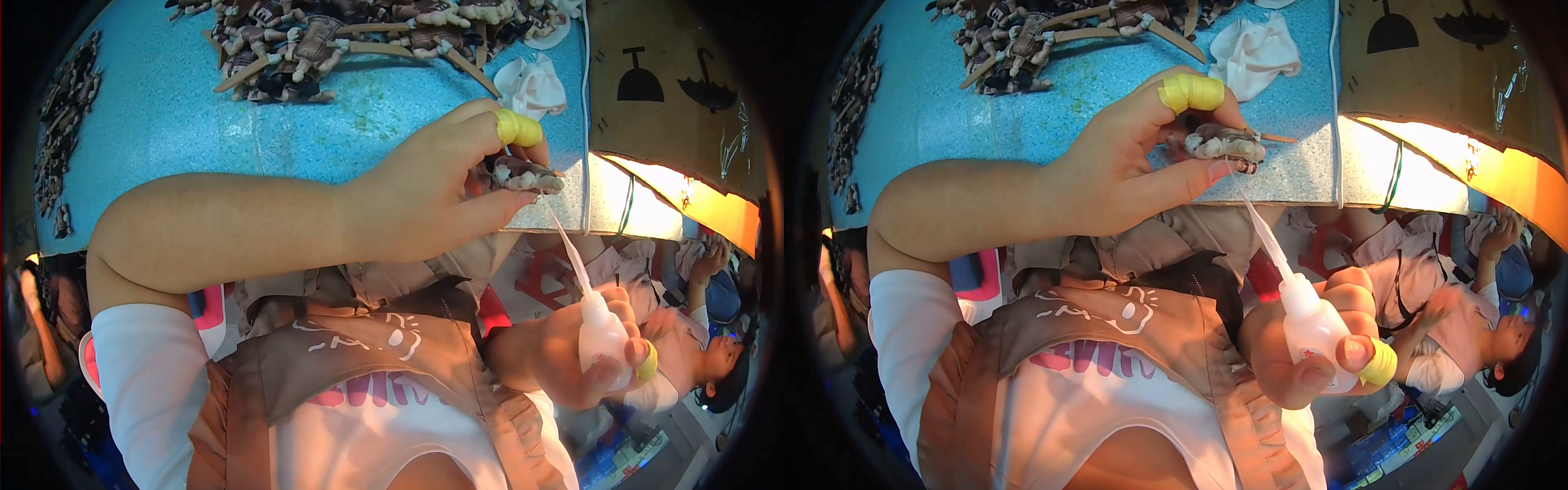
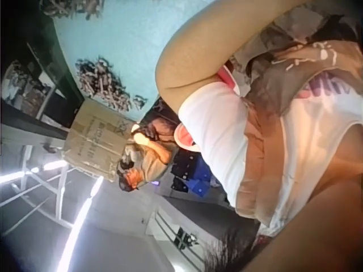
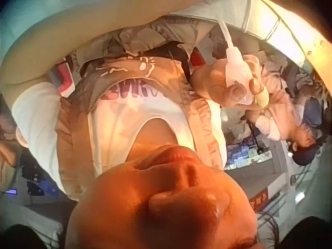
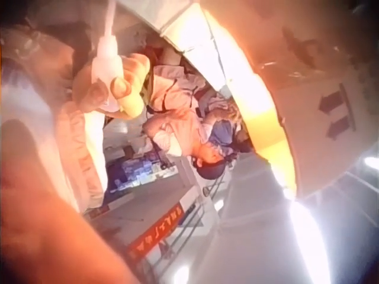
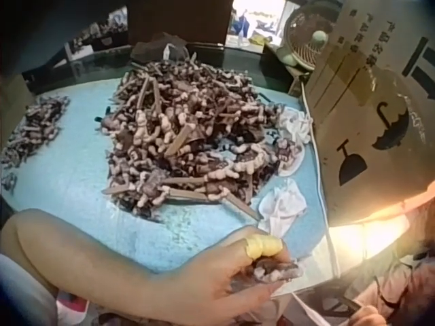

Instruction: The person assembles toy figurines by picking up figurine parts, applying glue to the joints using a squeeze bottle, fitting the components together by hand, and setting the assembled figurines aside on the table.

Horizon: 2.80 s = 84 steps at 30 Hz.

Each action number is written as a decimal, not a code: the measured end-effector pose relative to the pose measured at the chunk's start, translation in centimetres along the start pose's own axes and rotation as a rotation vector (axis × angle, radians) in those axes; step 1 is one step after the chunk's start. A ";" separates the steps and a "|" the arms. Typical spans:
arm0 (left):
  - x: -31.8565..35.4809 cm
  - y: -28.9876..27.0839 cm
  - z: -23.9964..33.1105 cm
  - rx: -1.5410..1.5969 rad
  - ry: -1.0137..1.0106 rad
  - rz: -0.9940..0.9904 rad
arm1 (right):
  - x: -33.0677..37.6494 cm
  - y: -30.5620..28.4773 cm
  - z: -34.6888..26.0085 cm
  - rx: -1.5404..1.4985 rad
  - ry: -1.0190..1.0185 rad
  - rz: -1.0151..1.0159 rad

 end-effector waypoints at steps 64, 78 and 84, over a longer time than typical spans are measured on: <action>0.2 0.0 -0.3 -0.032 -0.004 -0.043 | 1.0 -2.0 1.0 0.008 0.061 0.265; 0.2 0.0 -1.1 0.098 0.002 0.116 | 0.9 -1.9 0.6 -0.061 0.074 0.142; 0.2 -0.2 -0.7 0.072 -0.006 0.095 | 0.7 -1.5 0.7 0.001 0.084 0.070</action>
Point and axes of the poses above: each hand's wrist, its own x-axis away from the middle knuckle, its own y-axis out of the palm, z = x × y, the point moved 6 cm from there along -x, towards the middle knuckle, and after that the axes turned 2 degrees about z, right-handed, at the moved point
